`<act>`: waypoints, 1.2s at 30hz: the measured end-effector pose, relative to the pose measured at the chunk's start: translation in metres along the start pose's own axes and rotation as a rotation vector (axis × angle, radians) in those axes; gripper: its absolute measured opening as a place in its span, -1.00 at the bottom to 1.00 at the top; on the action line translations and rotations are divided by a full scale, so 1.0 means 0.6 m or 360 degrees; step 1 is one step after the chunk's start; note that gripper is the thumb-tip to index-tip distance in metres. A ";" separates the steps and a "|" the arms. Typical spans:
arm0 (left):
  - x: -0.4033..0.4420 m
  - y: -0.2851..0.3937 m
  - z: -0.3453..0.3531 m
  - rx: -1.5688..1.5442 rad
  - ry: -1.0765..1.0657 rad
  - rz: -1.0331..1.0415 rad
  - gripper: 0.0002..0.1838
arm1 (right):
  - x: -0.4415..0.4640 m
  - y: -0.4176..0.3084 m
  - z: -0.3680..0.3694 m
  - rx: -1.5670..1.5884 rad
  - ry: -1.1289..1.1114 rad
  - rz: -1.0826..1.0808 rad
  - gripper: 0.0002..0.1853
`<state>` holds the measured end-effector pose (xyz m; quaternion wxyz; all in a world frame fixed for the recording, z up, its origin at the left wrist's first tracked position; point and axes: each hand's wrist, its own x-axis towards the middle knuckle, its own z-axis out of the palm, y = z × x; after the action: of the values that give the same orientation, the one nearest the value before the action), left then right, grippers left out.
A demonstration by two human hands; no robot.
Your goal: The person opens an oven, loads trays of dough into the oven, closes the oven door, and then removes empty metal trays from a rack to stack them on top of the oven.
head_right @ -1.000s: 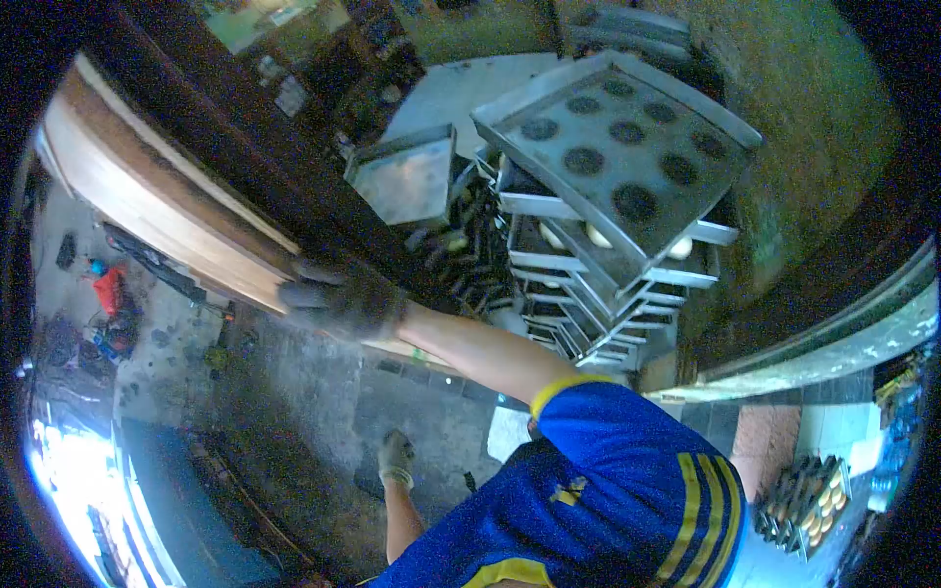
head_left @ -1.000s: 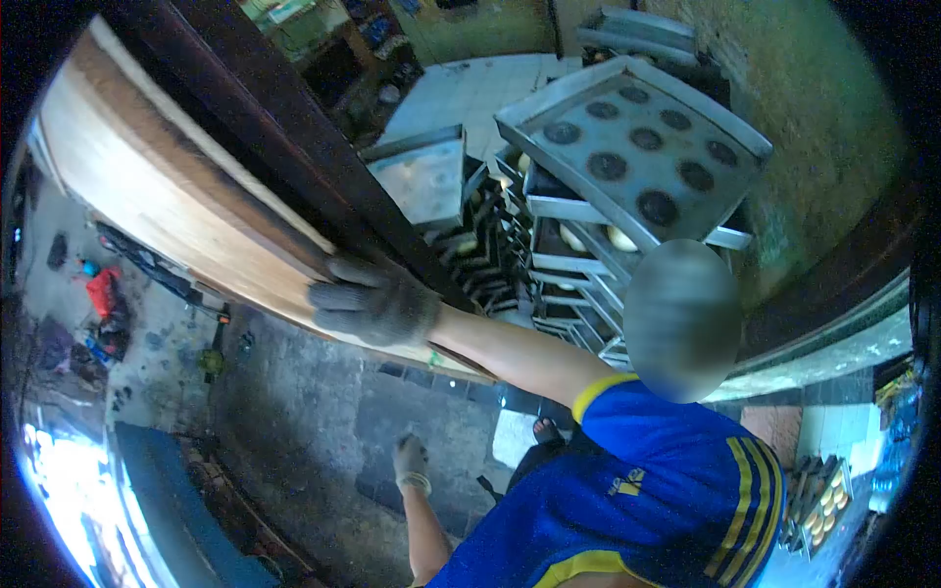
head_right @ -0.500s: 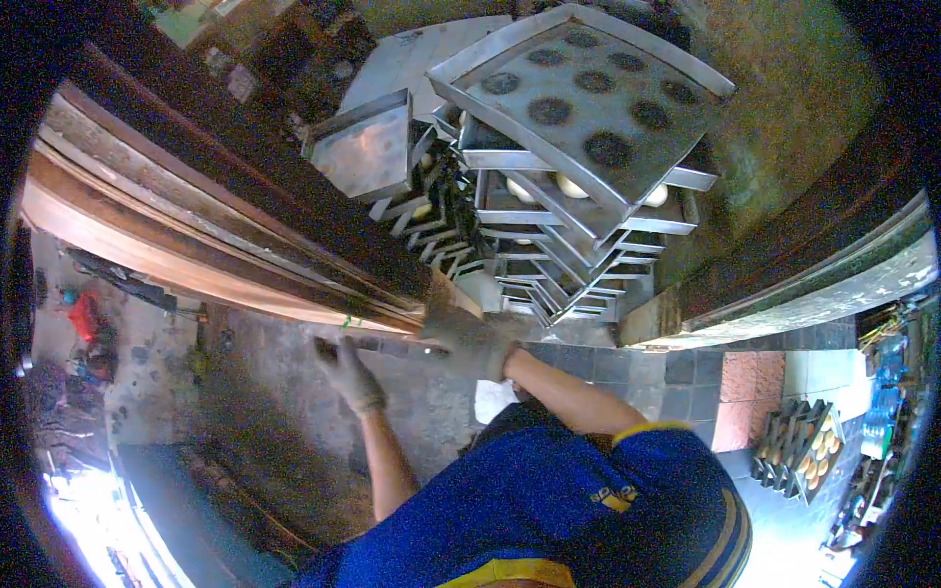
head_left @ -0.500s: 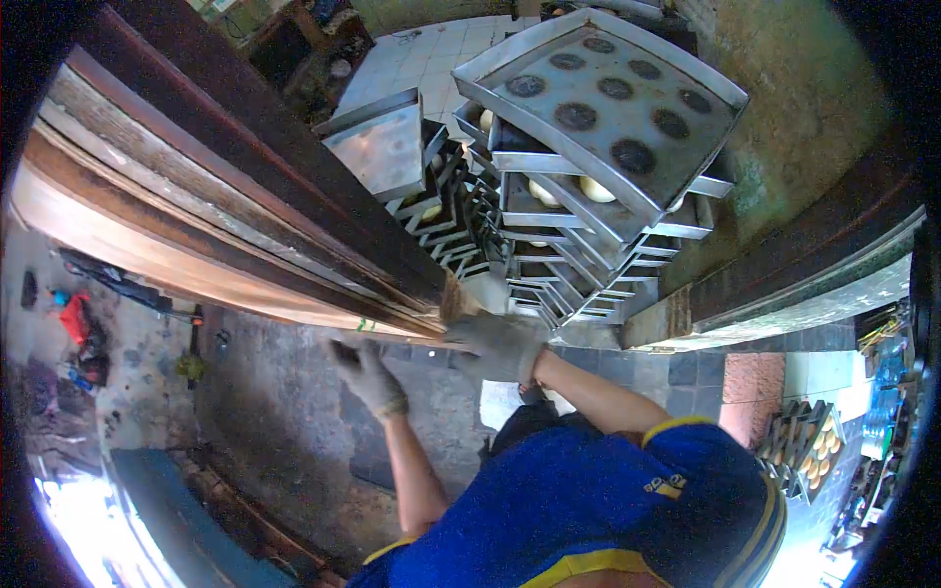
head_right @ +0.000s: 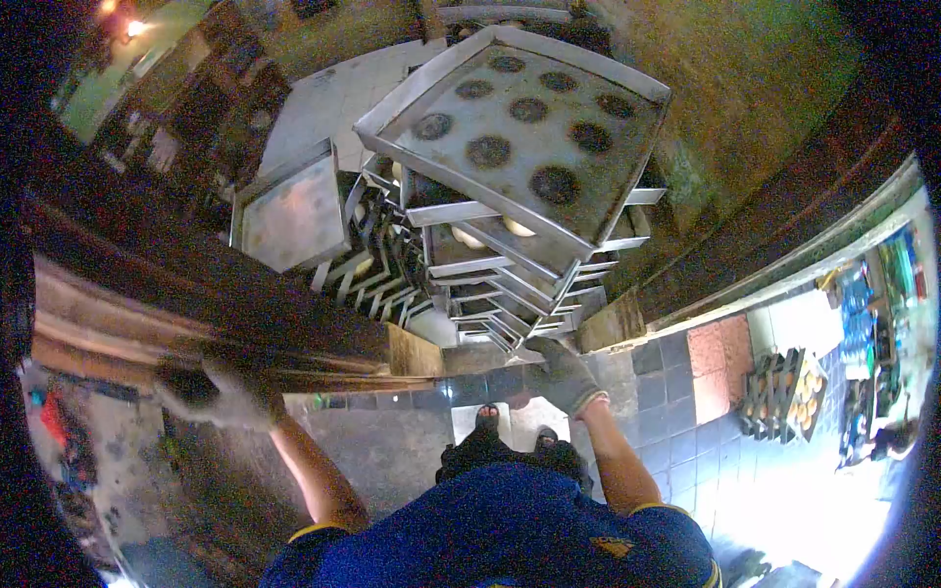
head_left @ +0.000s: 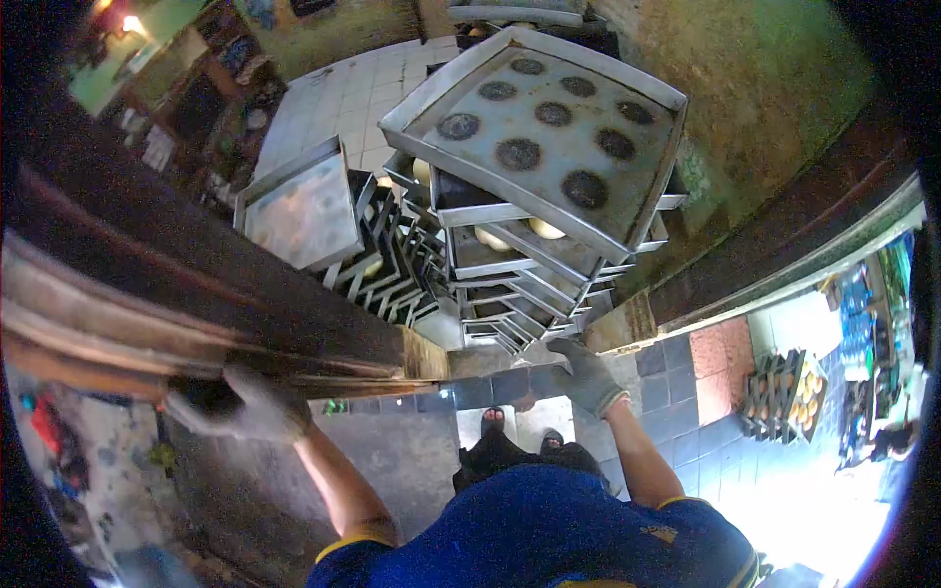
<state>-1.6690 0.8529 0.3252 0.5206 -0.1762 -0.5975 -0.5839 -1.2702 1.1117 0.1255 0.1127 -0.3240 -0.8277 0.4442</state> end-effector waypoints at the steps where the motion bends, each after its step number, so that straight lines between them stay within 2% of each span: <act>1: -0.002 0.004 0.003 -0.0241 -0.0030 -0.0036 -0.16 | 0.000 0.009 0.011 0.0003 0.0017 0.0031 -0.49; 2: 0.001 -0.007 -0.001 -0.0243 -0.0059 -0.0055 -0.16 | 0.000 0.024 0.029 -0.0038 0.0086 0.0126 -0.48; 3: 0.004 -0.018 -0.013 -0.0082 -0.0141 0.0087 -0.12 | -0.005 0.042 0.051 -0.0083 0.0135 0.0227 -0.48; 5: 0.006 -0.051 -0.056 0.0128 -0.0265 0.0201 -0.05 | 0.001 0.047 0.083 -0.0027 0.0136 0.0203 -0.47; 7: 0.021 -0.104 -0.097 0.0345 -0.0395 0.0666 -0.19 | 0.038 -0.019 0.091 0.0017 0.0113 0.0267 -0.47; 8: 0.028 -0.133 -0.107 0.0433 -0.0440 0.0903 -0.26 | 0.061 -0.004 0.110 0.0001 0.0197 0.0036 -0.44; 9: 0.029 -0.144 -0.117 0.0436 -0.0448 0.0963 -0.26 | 0.085 -0.022 0.112 -0.0011 0.0184 0.0044 -0.44; 11: 0.027 -0.139 -0.121 0.0352 -0.0400 0.0855 -0.26 | 0.135 -0.089 0.111 -0.0223 0.0318 -0.0120 -0.45; 15: 0.023 -0.110 -0.091 0.0076 -0.0239 0.0572 -0.26 | 0.220 -0.178 0.096 -0.0247 0.0291 -0.0232 -0.49; 17: 0.018 -0.101 -0.073 -0.0022 -0.0186 0.0523 -0.26 | 0.245 -0.202 0.094 -0.0452 0.0592 -0.0776 -0.52; 19: 0.011 -0.097 -0.059 -0.0114 -0.0151 0.0471 -0.26 | 0.257 -0.229 0.091 -0.0487 0.0667 -0.0750 -0.54; 20: 0.010 -0.095 -0.053 -0.0151 -0.0129 0.0449 -0.26 | 0.262 -0.235 0.085 -0.0482 0.0536 -0.0512 -0.56; 21: 0.009 -0.096 -0.049 -0.0198 -0.0115 0.0432 -0.26 | 0.277 -0.224 0.095 -0.0547 0.0602 -0.0443 -0.57; 24: 0.005 -0.095 -0.040 -0.0297 -0.0075 0.0397 -0.25 | 0.297 -0.188 0.105 -0.0599 0.0537 -0.0484 -0.53; 31: 0.003 -0.081 -0.033 -0.0397 -0.0110 0.0369 -0.25 | 0.301 -0.156 0.121 -0.0559 0.0687 -0.0626 -0.55; 33: 0.004 -0.077 -0.041 -0.0411 -0.0146 0.0350 -0.24 | 0.301 -0.154 0.126 -0.0606 0.0676 -0.0502 -0.55; 36: 0.007 -0.069 -0.050 -0.0424 -0.0191 0.0320 -0.23 | 0.294 -0.155 0.131 -0.0523 0.0712 -0.0508 -0.52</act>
<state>-1.6922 0.8143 0.3005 0.5118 -0.3369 -0.5242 -0.5914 -1.4830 1.1351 0.1372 0.3063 -0.2935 -0.8834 0.1990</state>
